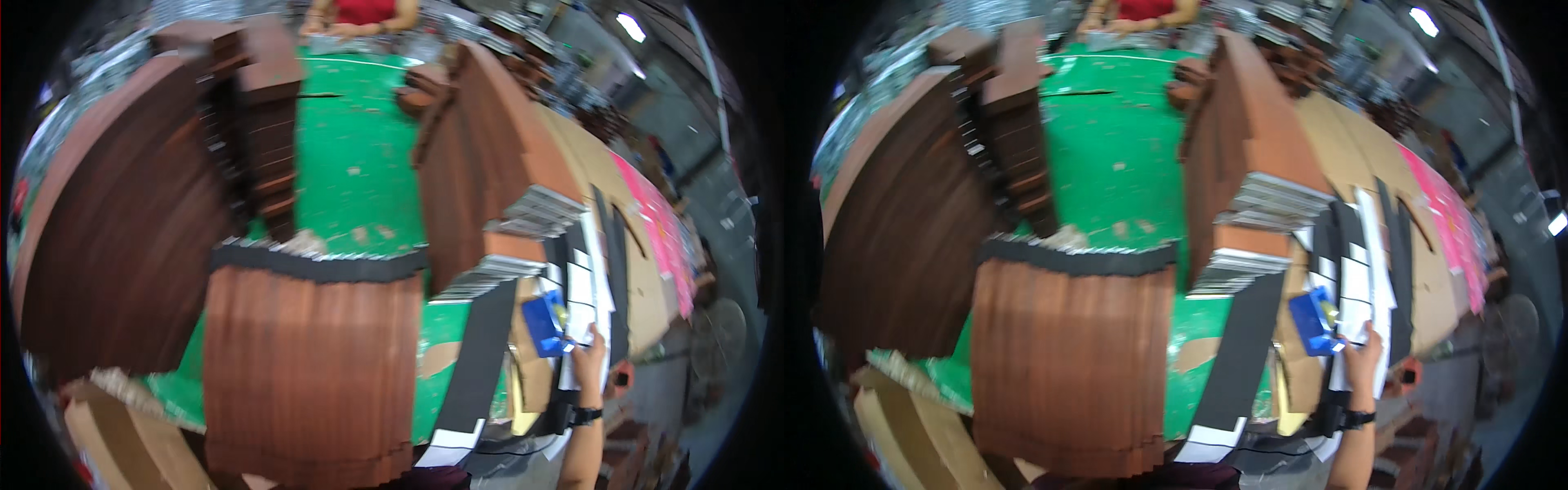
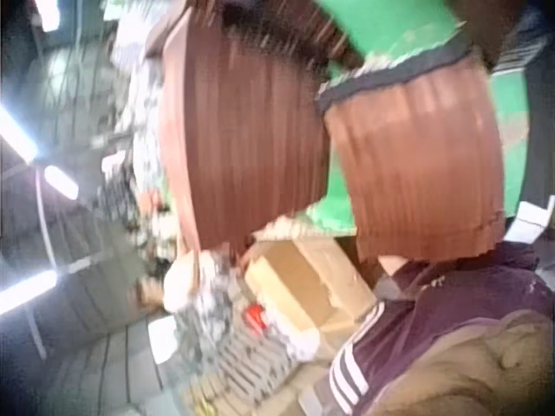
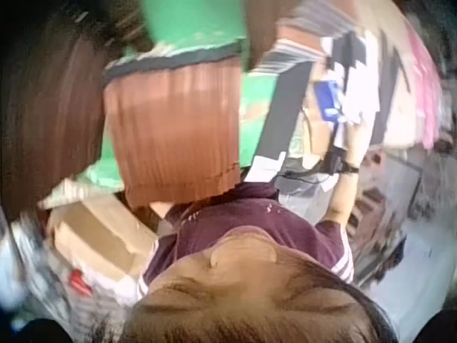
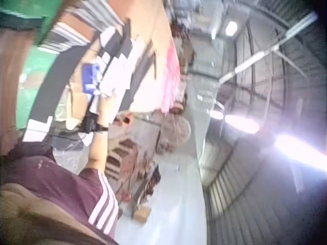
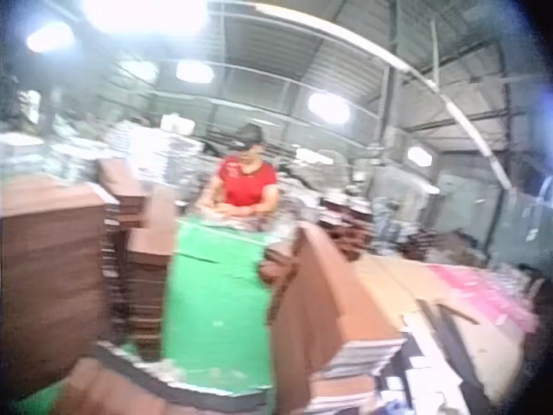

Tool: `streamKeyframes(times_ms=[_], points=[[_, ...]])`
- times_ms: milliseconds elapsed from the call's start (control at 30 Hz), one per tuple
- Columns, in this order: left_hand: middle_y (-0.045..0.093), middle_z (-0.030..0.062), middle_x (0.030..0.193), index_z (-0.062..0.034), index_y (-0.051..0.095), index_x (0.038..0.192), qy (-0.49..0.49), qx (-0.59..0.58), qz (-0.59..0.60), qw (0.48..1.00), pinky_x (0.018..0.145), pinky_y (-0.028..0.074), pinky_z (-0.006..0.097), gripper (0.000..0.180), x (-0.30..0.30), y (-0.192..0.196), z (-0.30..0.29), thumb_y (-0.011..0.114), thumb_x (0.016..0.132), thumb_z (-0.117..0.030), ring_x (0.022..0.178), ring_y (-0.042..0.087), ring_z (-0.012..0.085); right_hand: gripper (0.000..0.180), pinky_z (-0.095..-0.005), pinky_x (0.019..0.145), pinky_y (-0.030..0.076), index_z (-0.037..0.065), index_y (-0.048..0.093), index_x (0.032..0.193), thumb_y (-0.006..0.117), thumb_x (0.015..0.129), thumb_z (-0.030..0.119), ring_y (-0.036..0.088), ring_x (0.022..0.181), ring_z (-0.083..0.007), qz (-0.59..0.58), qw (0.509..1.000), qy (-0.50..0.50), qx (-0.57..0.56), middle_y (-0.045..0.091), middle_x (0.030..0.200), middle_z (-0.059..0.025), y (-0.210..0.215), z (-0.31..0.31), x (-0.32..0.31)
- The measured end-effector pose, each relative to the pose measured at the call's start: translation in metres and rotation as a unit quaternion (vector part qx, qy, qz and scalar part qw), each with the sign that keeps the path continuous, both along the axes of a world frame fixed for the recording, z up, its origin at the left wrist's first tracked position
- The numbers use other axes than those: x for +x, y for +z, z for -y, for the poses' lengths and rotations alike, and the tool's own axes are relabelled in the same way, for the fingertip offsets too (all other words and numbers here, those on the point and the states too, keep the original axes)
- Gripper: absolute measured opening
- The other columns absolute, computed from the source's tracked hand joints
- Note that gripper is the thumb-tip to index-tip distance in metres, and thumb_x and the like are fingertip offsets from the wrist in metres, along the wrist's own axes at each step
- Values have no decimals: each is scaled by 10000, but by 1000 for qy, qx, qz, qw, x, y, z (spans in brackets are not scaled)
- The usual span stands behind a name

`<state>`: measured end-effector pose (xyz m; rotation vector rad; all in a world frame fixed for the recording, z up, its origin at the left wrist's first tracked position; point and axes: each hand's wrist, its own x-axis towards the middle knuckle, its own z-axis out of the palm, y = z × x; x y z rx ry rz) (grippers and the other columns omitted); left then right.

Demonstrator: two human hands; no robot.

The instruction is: The person attaches small black foam pads to the edges of brown wooden slats using a white backing sheet. They peel the backing and press the pads onto the slat edges, then stack the finished pieces on the table.

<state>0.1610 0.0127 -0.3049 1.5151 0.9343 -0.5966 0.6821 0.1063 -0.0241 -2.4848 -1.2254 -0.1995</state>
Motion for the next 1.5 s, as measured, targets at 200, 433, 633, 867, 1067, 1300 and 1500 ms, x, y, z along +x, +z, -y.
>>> streamKeyframes(times_ms=[200,433,633,867,1067,1300,1500], points=[[614,239,1412,-99,612,1395,92,105,48,989,1059,480,469,504,7,-11,62,525,968,-351,1291,597,405,639,-409,1124,423,-91,617,1363,840,854,223,594,1285,-327,-102,989,52,89,647,1363,-241,-4,-7,54],[717,262,1127,-17,708,1191,338,409,86,843,911,551,511,366,-64,68,32,568,943,-247,1030,693,434,489,-370,1154,381,-31,606,1392,703,1000,245,554,1300,-256,-168,915,130,344,624,1399,-158,31,-11,112],[679,77,1183,-93,579,1286,820,225,326,413,898,514,468,486,-204,104,29,484,1075,-521,1106,633,264,388,-401,1167,382,-19,623,1378,613,1062,205,551,1327,-304,-146,786,133,585,603,1435,-156,135,73,-74],[136,127,1739,-71,55,1673,813,246,444,287,1288,106,426,929,-192,204,-32,337,1053,-703,1598,126,263,420,-515,1131,399,36,636,1348,727,955,156,541,1299,-425,71,756,340,555,570,1423,-222,56,155,-216],[219,121,1700,-71,89,1665,814,279,432,268,1261,208,411,892,-178,203,-60,341,1065,-680,1543,249,258,503,-410,823,537,172,767,1151,797,676,9,633,1013,-334,-3,713,565,414,609,1243,-159,32,196,-301],[381,155,1571,-60,213,1606,731,110,548,392,1104,432,425,863,-207,207,-33,333,1050,-708,1385,461,293,394,-333,673,558,93,787,1127,748,743,15,712,877,-243,-27,579,734,354,652,1259,-110,23,209,-353],[481,165,1477,-41,335,1545,695,65,569,435,1002,516,428,842,-209,205,11,333,1044,-717,1305,536,308,519,-361,762,582,93,728,1252,775,738,37,708,916,-268,-47,620,738,263,628,1349,-140,3,216,-359]])
